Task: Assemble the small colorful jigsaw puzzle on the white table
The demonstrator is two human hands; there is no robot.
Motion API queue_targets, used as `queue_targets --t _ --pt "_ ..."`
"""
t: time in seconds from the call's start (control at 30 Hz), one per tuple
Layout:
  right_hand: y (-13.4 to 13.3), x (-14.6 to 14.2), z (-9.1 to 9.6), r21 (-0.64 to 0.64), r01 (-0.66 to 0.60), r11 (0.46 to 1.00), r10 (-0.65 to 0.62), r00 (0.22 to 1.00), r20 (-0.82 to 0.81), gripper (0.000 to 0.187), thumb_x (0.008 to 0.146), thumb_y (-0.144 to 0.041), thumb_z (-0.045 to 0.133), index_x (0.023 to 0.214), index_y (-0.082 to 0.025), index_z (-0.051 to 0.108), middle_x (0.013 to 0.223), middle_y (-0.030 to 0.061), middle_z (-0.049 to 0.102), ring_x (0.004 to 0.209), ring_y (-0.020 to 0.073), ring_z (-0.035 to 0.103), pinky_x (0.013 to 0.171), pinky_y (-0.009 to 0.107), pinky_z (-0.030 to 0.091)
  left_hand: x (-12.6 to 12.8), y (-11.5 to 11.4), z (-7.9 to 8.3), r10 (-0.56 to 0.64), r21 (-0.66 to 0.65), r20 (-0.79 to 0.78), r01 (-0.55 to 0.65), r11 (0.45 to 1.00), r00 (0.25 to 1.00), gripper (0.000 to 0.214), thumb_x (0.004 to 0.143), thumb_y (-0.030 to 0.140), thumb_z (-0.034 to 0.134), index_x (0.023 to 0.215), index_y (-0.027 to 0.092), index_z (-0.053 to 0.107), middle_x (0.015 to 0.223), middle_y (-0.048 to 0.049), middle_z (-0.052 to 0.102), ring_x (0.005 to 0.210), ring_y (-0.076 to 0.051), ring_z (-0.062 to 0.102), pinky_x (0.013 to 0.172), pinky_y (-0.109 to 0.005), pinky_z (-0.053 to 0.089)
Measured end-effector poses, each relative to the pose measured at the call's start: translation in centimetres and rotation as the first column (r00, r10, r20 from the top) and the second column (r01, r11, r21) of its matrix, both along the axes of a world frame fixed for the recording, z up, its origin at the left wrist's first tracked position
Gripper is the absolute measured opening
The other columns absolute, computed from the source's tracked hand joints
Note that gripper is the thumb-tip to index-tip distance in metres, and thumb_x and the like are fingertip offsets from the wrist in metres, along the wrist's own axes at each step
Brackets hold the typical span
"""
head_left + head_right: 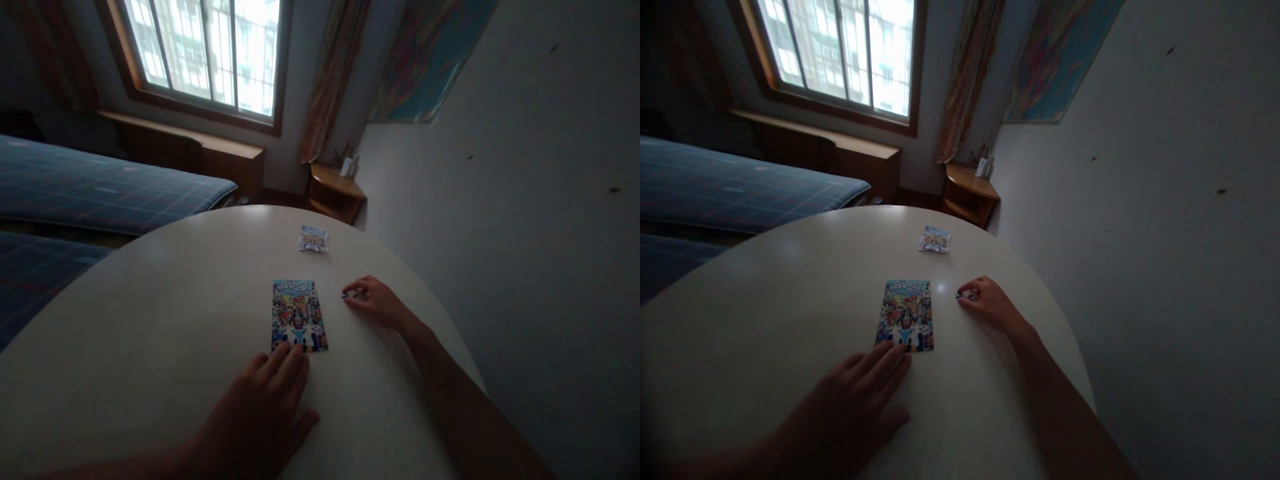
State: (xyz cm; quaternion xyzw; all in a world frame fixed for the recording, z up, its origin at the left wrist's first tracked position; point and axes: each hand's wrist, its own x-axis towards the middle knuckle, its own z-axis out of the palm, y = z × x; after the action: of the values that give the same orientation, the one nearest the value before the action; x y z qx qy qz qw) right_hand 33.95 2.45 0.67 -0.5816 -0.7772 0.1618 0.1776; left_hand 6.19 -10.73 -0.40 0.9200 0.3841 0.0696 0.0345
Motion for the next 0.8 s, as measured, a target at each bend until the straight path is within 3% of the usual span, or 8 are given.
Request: queue_targets --t 0.17,0.33,0.6,0.8 --pt "0.33 -0.24 -0.03 -0.003 -0.006 1.000 0.006 1.000 0.008 0.016 0.080 -0.027 0.069 0.093 -0.020 0.075 0.099 0.0074 0.064 0.083 0.0172 0.062 0.080 0.031 0.048 0.13 -0.15 0.25 -0.011 -0.029 0.007 0.011 1.000 1.000 0.052 0.099 0.050 0.042 0.130 0.012 0.060 0.137 -0.0168 0.058 0.126 -0.035 0.053 0.096 -0.051 0.052" --pt "0.33 -0.14 -0.10 0.050 -0.042 0.998 0.038 0.996 0.086 0.011 0.080 -0.026 0.068 0.088 -0.020 0.072 0.100 0.0068 0.067 0.093 0.0201 0.063 0.087 0.034 0.045 0.05 -0.21 0.33 -0.013 -0.025 0.018 0.014 1.000 1.000 0.052 0.098 0.050 0.044 0.131 0.012 0.059 0.137 -0.0170 0.058 0.125 -0.035 0.054 0.096 -0.050 0.052" --pt "-0.15 -0.66 0.19 0.050 -0.040 0.998 0.036 0.995 0.092 0.018 0.079 -0.024 0.067 0.096 -0.020 0.071 0.099 0.0062 0.066 0.091 0.0195 0.062 0.085 0.034 0.045 0.15 -0.05 0.38 -0.011 -0.043 -0.003 0.011 0.999 1.000 0.055 0.099 0.051 0.042 0.132 0.011 0.058 0.138 -0.0179 0.057 0.126 -0.036 0.053 0.097 -0.051 0.052" --pt "-0.28 -0.70 0.39 0.011 -0.078 0.997 0.076 0.992 0.104 0.014 0.079 -0.025 0.068 0.092 -0.021 0.071 0.105 0.0072 0.065 0.096 0.0209 0.062 0.089 0.036 0.044 0.24 -0.09 0.41 -0.011 -0.061 -0.001 0.011 0.998 1.000 0.054 0.098 0.051 0.045 0.131 0.011 0.058 0.138 -0.0176 0.057 0.127 -0.036 0.053 0.097 -0.052 0.052"
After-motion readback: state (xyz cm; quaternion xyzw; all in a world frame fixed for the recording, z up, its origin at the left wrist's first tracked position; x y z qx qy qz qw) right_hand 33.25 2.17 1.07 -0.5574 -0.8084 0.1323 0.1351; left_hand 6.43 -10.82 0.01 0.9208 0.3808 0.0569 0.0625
